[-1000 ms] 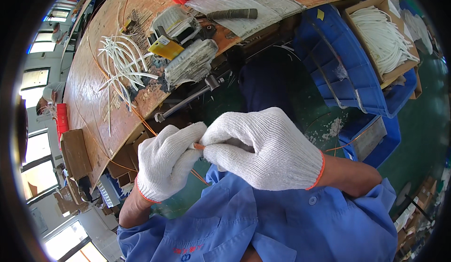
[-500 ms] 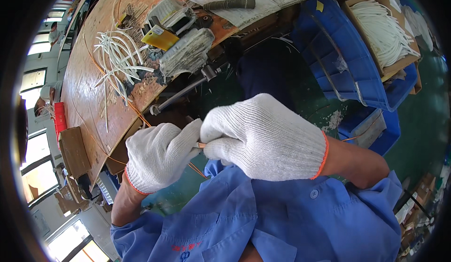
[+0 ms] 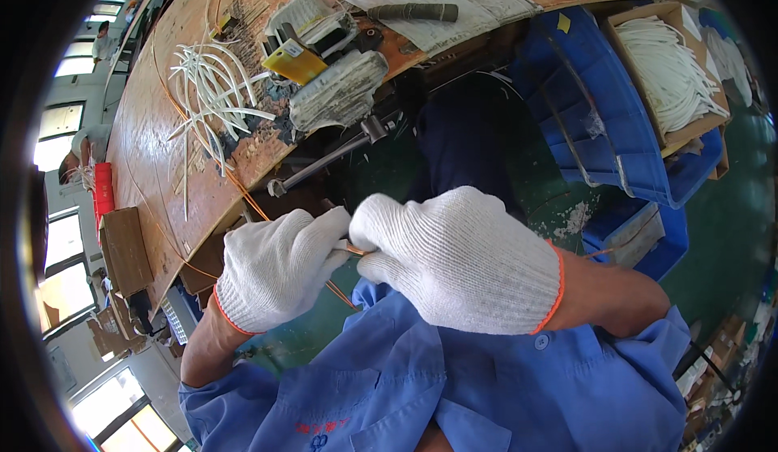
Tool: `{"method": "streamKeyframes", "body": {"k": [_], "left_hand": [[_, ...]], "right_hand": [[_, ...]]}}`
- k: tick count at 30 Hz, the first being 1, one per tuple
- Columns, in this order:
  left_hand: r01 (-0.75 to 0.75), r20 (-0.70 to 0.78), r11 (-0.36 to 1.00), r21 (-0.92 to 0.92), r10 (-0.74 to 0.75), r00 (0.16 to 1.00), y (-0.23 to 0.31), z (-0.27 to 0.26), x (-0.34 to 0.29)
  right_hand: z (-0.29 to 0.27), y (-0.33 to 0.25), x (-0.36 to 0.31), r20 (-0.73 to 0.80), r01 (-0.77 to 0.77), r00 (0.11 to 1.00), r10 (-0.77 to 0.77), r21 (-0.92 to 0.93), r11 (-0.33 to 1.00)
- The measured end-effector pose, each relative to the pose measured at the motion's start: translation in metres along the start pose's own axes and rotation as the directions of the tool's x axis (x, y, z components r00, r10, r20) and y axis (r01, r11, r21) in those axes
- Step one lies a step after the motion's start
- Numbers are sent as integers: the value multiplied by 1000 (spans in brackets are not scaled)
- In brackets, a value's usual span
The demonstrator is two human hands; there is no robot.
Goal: The worker cuts plastic strapping, wraps insulation tape, and secures copper coils/windings using standard workspace fixtures and manual dexterity.
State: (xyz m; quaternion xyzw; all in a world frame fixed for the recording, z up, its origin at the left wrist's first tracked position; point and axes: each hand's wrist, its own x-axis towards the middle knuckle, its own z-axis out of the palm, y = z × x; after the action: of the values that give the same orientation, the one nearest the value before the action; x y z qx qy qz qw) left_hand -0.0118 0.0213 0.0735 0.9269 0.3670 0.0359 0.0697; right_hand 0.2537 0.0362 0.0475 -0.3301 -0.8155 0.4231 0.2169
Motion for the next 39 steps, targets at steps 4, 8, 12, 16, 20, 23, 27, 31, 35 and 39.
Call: {"method": "streamKeyframes", "body": {"k": [4, 8, 12, 16, 20, 23, 27, 31, 35, 39], "left_hand": [[46, -27, 998, -30, -47, 999, 1, 1, 0], [-44, -21, 999, 11, 44, 999, -5, -2, 1], [-86, 34, 994, -60, 88, 996, -7, -7, -1], [51, 193, 949, -312, 11, 981, -5, -16, 0], [162, 192, 747, -645, -48, 980, -10, -2, -6], [341, 369, 537, -771, -60, 928, -12, -6, -8], [597, 626, 228, -769, 81, 775, -22, -13, 3], [606, 625, 153, -781, 163, 764, -26, -8, 3], [555, 591, 269, -788, 76, 803, -21, -9, 1], [388, 473, 626, -676, -35, 880, -9, -11, -5]], "right_hand": [[2, 4, 3, -85, 130, 988, -132, -29, 991], [0, 7, 7, -65, 178, 982, -180, -31, 984], [-4, 3, 8, 47, 34, 998, -36, 45, 998], [-3, 7, 2, 82, 140, 988, -133, -92, 986], [2, 14, 2, 23, 341, 936, -350, -290, 894], [0, 11, 5, 58, 373, 923, -379, -368, 852], [-3, 8, 4, 103, 380, 924, -368, -347, 857], [-3, 9, 4, 143, 361, 932, -332, -287, 888], [2, 8, 7, 97, 218, 973, -210, -83, 972], [5, 7, 6, 101, 236, 970, -220, -200, 951]]}}
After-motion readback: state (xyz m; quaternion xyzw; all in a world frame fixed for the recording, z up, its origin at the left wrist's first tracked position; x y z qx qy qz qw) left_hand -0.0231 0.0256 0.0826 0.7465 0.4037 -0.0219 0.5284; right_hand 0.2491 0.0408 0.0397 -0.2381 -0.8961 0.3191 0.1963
